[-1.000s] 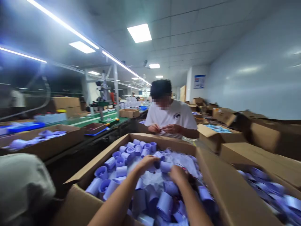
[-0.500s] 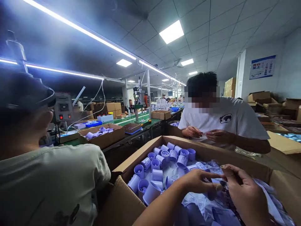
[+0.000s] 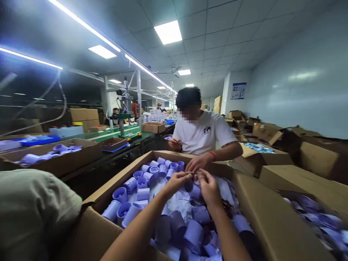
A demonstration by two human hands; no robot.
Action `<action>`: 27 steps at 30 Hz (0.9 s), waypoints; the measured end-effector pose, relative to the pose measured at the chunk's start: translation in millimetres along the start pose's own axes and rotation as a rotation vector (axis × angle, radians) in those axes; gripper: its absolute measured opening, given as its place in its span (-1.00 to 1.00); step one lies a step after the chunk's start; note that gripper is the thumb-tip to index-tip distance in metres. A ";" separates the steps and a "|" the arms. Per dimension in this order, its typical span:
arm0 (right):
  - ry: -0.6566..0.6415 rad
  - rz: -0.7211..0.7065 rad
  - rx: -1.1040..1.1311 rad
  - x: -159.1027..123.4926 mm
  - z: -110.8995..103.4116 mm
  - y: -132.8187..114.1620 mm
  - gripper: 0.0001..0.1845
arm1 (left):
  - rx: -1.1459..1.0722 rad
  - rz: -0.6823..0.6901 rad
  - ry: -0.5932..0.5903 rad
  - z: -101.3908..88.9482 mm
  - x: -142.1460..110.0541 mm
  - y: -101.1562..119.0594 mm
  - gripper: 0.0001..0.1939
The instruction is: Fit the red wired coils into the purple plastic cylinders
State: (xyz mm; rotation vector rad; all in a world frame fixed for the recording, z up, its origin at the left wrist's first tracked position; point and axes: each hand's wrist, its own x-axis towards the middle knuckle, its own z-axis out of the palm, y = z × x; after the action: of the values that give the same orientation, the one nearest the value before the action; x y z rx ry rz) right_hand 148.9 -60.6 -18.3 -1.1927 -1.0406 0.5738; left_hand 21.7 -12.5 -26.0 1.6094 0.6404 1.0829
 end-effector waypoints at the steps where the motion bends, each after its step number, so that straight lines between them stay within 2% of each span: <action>1: -0.085 0.081 0.020 -0.3 0.3 0.6 -0.47 | -0.040 -0.008 -0.008 -1.1 -0.6 2.8 -0.45; 4: -0.283 0.213 0.095 -2.4 1.8 2.2 -0.51 | -0.043 -0.004 -0.038 -3.8 -2.8 8.9 -0.44; 8: -0.330 0.260 0.197 -3.3 3.8 7.8 -0.49 | 0.025 0.024 -0.051 -5.4 -4.9 11.0 -0.46; 12: -0.212 0.156 0.148 2.2 5.3 16.0 -0.51 | 0.002 -0.040 -0.010 -6.6 -4.9 11.8 -0.47; 17: -0.033 0.023 0.128 11.3 6.9 20.3 -0.64 | -0.056 -0.126 0.135 -11.4 -1.6 11.1 -0.50; 23: 0.044 0.049 0.161 13.8 8.9 20.9 -0.65 | -0.093 -0.145 0.189 -16.7 0.7 8.6 -0.53; 27: 0.114 0.068 0.165 16.2 3.6 18.3 -0.61 | -0.101 -0.157 0.185 -17.6 0.8 7.5 -0.53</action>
State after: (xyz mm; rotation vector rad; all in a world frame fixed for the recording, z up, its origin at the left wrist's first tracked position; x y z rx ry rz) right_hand 155.6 -39.8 -29.8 -1.1056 -0.8426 0.6253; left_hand 5.7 -6.1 -17.8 1.3596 0.8078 1.1365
